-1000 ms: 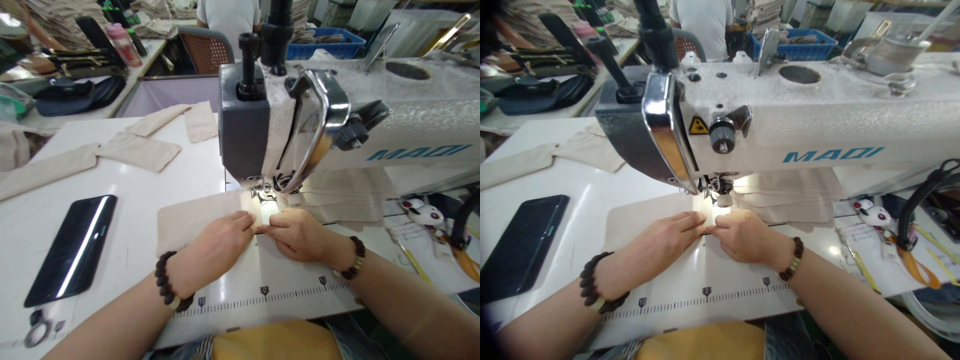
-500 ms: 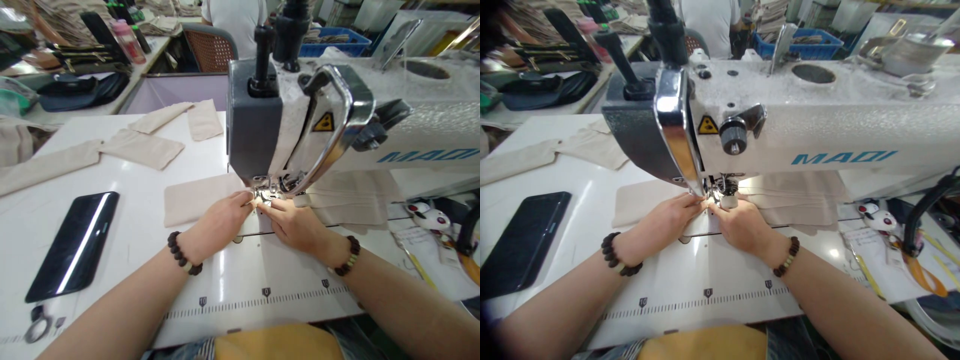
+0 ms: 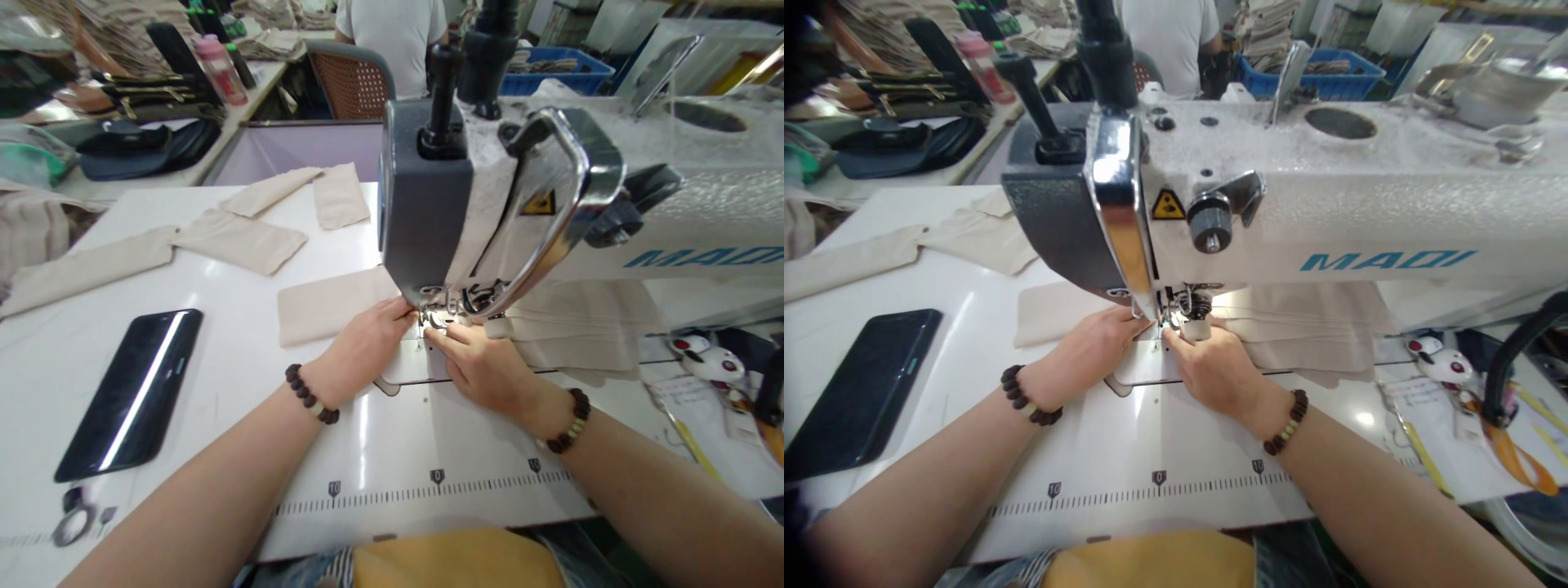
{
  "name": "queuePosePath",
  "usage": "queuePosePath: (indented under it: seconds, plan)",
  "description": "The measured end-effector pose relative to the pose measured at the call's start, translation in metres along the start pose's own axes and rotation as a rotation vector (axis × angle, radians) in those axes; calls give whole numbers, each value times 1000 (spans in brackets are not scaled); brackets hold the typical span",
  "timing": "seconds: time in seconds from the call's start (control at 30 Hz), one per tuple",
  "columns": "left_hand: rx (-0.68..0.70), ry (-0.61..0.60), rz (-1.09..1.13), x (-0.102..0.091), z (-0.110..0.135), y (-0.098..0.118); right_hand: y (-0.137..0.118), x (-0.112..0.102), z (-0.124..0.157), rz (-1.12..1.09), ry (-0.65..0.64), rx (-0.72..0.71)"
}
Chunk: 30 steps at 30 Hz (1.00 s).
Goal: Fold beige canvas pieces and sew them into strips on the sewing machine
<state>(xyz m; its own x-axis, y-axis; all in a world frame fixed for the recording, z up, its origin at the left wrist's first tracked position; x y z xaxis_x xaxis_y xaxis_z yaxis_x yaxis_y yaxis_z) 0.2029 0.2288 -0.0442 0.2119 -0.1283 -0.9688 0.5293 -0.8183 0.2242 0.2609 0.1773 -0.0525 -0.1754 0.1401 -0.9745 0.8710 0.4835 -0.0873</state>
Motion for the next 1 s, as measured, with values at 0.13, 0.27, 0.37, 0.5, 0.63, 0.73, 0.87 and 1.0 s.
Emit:
queuePosePath:
  seconds: [0.13,0.27,0.37,0.5,0.63,0.73,0.87,1.0]
  plan:
    - [14,-21,3,0,2,4,-1,-2,0,-12,23,-21]
    - [-82,-78,-149,7,4,1,0,-3,0,-16,32,-27]
    - [-223,-99,-291,3,8,-18,0,-3,0,-9,26,-34]
    - [-310,-162,-340,-27,18,-56,0,-3,2,-16,24,-33]
    - [-512,-41,48,-81,35,-92,0,-3,3,-46,22,-43]
    - [-483,-25,665,-80,52,-88,0,-2,4,-50,16,-41]
    - [-570,1,720,-41,85,-85,1,-2,4,-47,5,-27]
    - [-325,177,123,-38,101,-40,1,-1,4,-47,-16,-15]
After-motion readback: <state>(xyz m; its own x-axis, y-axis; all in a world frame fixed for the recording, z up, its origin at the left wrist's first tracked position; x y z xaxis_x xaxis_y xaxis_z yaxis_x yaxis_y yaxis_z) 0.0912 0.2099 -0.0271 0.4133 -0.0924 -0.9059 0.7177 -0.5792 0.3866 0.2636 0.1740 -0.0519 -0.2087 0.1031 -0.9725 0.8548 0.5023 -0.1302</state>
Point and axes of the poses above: each hand's wrist, its own z-axis away from the middle knuckle, its own x-axis out of the palm, y = z × x, the point moved 9 cm from there along -z, towards the middle knuckle, and after that the axes turned 11 degrees about -x, right-handed, at the moved point
